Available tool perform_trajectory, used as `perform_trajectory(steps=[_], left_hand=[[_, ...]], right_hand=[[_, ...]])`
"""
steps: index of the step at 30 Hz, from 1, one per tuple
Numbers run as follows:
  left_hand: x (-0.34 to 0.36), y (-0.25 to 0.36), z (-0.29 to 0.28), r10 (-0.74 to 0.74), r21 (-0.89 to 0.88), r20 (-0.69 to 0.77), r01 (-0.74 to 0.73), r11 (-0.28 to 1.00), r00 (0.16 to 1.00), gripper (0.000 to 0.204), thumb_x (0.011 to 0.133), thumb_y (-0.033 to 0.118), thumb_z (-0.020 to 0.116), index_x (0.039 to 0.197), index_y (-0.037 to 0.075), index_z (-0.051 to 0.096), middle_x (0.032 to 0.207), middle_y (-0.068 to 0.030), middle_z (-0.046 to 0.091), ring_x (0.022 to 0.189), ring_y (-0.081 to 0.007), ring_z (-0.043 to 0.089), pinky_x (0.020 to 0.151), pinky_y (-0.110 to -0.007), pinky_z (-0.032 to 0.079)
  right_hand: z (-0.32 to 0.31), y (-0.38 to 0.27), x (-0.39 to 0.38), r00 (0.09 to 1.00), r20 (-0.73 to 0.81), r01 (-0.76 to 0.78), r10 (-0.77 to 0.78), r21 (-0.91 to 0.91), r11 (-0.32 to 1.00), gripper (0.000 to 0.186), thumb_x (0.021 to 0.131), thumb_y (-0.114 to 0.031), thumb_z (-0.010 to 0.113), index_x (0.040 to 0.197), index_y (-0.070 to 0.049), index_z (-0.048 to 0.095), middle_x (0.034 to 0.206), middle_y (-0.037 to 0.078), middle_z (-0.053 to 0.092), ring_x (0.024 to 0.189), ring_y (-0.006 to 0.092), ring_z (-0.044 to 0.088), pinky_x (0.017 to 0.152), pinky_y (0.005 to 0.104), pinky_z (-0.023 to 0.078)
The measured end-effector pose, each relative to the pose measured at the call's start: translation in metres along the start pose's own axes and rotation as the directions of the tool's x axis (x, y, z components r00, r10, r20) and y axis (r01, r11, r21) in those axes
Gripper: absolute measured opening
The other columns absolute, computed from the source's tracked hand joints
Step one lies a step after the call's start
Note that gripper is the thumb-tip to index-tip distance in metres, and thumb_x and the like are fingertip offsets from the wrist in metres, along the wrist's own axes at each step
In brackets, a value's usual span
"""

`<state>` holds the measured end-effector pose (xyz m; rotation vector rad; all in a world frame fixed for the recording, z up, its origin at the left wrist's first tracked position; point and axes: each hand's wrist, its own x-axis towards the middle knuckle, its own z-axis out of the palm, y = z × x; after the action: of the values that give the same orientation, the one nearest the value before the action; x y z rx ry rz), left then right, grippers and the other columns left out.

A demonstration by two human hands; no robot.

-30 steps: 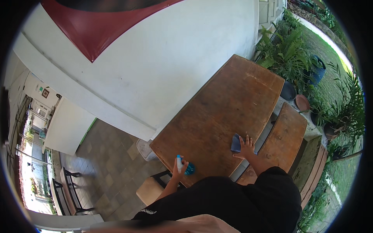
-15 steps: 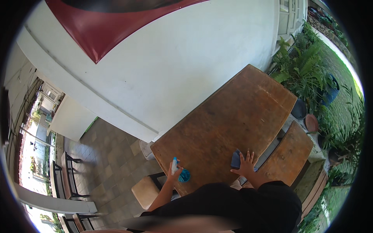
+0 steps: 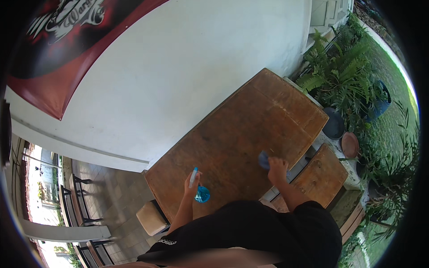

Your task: Spraying and wiping down outdoor wooden benches and tables.

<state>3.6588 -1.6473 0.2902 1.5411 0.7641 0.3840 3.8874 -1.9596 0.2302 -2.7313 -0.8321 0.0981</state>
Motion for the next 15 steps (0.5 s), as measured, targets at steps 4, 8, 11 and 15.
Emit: perform_trajectory(steps=[4,8,11,15], left_hand=[[0.053,0.038,0.092,-0.036,-0.057,0.182,0.047,0.997,0.983,0.046,0.096,0.049,0.054,0.099,0.005,0.064,0.080,-0.0001,0.060,0.053,-0.0065,0.052,0.046,-0.023,0.039],[0.089,0.071,0.156,-0.012,0.085,0.297,-0.014,0.996,0.955,0.049,0.096,0.054,0.049,0.089,0.007,0.063,0.071,0.0004,0.057,0.051,-0.0059,0.051,0.046,-0.024,0.038],[0.113,0.084,0.182,0.017,0.166,0.280,-0.066,0.984,0.960,0.052,0.096,0.056,0.047,0.081,0.008,0.060,0.067,0.0012,0.055,0.051,-0.0064,0.051,0.047,-0.025,0.039],[0.146,0.068,0.188,0.066,0.324,0.174,-0.120,0.938,0.983,0.055,0.095,0.060,0.045,0.075,0.009,0.057,0.065,0.0023,0.053,0.050,-0.0072,0.050,0.049,-0.026,0.039]], right_hand=[[-0.017,0.105,0.064,0.895,-0.234,-0.374,0.381,0.075,0.925,0.052,0.076,-0.018,0.064,0.127,-0.010,0.052,0.121,0.009,0.055,0.116,0.0277,0.050,0.100,0.0467,0.035],[-0.018,0.108,0.073,0.880,-0.188,-0.432,0.436,0.065,0.900,0.057,0.075,-0.028,0.069,0.127,-0.012,0.051,0.122,0.008,0.054,0.117,0.0280,0.050,0.099,0.0458,0.037],[-0.014,0.102,0.072,0.825,-0.257,-0.518,0.504,0.013,0.855,0.060,0.075,-0.034,0.071,0.127,-0.012,0.050,0.122,0.006,0.054,0.117,0.0273,0.050,0.099,0.0450,0.037],[-0.022,0.096,0.079,0.849,-0.226,-0.484,0.477,0.027,0.875,0.061,0.075,-0.035,0.071,0.127,-0.012,0.049,0.123,0.007,0.053,0.118,0.0277,0.049,0.100,0.0454,0.036]])
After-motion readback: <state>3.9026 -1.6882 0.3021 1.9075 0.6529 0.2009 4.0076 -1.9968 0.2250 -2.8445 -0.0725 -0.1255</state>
